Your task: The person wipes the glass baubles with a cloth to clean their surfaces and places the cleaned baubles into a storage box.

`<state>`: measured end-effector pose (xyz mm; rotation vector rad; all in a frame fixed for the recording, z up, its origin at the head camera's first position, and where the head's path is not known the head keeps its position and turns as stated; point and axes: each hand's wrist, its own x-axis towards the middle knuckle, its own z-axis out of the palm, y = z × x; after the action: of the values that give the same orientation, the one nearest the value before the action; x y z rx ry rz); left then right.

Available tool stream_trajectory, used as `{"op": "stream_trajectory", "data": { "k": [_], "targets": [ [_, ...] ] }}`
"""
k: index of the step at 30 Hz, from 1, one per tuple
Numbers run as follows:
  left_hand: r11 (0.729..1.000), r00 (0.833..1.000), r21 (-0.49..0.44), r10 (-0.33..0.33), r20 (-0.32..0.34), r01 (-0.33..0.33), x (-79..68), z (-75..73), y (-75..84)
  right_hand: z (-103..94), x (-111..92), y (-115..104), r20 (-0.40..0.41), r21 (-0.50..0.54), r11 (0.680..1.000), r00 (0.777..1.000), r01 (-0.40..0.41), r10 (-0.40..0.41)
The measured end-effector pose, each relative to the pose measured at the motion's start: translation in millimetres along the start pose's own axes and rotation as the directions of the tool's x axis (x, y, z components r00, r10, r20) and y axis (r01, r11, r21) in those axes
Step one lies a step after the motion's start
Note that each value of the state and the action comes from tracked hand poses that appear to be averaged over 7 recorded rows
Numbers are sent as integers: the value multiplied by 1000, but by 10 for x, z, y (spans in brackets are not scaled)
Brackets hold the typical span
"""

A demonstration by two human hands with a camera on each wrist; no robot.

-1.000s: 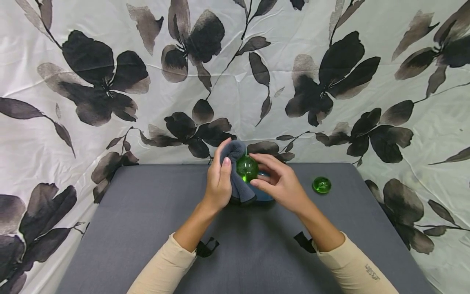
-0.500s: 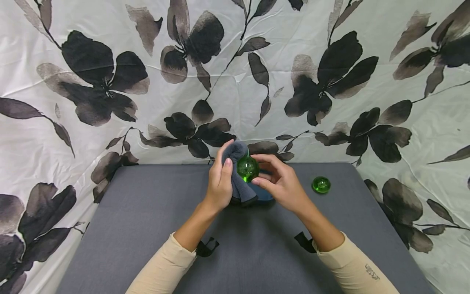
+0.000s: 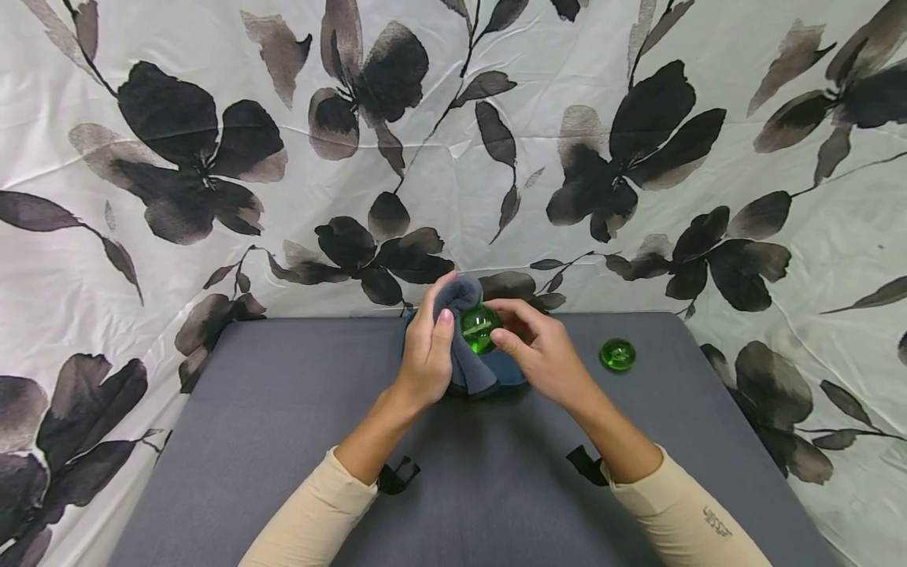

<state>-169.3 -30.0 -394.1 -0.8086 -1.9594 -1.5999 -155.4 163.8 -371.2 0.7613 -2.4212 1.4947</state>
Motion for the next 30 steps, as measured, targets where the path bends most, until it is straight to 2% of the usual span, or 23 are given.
{"op": "stream_trajectory", "data": {
  "k": [3, 8, 15, 21, 24, 30],
  "targets": [
    [1000, 1000, 13, -11, -16, 11, 9, -3, 13, 25, 1, -12, -28, 28, 1000, 1000, -10, 11],
    [999, 998, 20, -44, -44, 45, 14, -11, 40, 83, -16, -9, -75, 193, 981, 997, 21, -6],
    [996, 996, -67, -66, -56, 62, -5, -45, 46, 110, -62, -46, -28, 307, 950, 998, 64, -58],
    [997, 997, -39, -69, -23, 68, -39, -55, 75, 138, -56, -74, -45, 246, 963, 994, 110, -102],
    [997, 998, -39, -69, -7, 69, -56, -67, 83, 109, -49, -76, -29, 205, 971, 992, 123, -119],
    [994, 997, -89, -69, 18, 71, -69, -103, 102, 10, -58, -90, 50, 154, 986, 996, 65, -73]
  ]
}}
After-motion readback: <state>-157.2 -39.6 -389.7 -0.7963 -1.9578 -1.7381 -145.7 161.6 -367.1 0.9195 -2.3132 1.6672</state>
